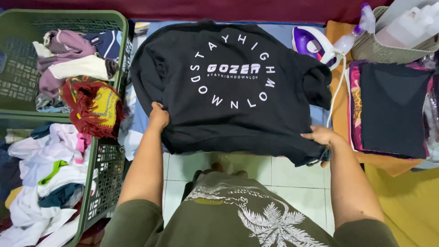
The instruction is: Ironing a black sweatshirt on a flat surface using an electric iron.
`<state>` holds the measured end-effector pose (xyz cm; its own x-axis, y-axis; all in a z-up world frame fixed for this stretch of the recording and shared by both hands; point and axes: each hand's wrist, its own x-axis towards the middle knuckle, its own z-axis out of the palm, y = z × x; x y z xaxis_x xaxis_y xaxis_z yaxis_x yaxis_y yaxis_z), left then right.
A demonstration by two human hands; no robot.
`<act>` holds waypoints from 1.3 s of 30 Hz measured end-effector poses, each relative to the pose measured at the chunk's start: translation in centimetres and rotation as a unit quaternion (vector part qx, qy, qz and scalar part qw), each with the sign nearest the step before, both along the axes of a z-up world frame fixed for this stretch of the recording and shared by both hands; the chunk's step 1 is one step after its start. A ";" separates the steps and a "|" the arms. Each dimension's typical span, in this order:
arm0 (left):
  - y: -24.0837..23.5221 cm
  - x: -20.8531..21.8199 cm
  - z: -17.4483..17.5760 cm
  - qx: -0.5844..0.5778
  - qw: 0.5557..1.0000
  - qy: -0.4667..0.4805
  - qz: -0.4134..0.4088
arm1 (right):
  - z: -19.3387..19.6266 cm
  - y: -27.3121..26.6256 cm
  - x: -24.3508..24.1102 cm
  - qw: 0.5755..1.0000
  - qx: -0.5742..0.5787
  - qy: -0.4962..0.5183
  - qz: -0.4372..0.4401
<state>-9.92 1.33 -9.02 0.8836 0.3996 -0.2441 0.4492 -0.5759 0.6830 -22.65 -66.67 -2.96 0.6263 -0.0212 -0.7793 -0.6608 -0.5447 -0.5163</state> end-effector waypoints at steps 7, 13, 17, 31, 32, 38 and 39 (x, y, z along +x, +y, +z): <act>-5.2 -1.8 9.8 0.047 0.998 -0.048 -0.016 | -1.7 3.8 2.4 0.963 -0.013 -0.174 -0.204; -0.1 3.3 4.4 0.164 0.950 0.092 -0.251 | -9.7 -3.0 4.8 0.977 -0.069 -0.191 0.065; 0.2 4.7 7.1 0.144 0.918 0.175 -0.326 | -4.8 -1.2 4.9 0.992 -0.114 0.001 -0.046; -3.8 6.8 13.6 0.316 0.798 0.313 -0.405 | -5.5 -1.7 6.7 0.979 -0.193 0.001 0.068; -5.2 6.5 14.5 0.348 0.821 0.260 -0.371 | -6.2 -1.9 6.7 0.975 -0.196 -0.047 0.089; -14.4 6.6 11.4 0.368 0.833 -0.082 -0.405 | 5.9 2.6 10.2 0.950 -0.270 0.127 0.097; -16.3 6.6 9.9 0.336 0.803 -0.130 -0.474 | 6.9 1.9 11.3 0.943 -0.311 0.034 0.117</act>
<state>-3.28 -14.92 0.86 0.8551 -0.5182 -0.0128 -0.5160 -0.8533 0.0743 -11.33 -64.76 3.95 0.6199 -0.3548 -0.6999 -0.5049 -0.8631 -0.0096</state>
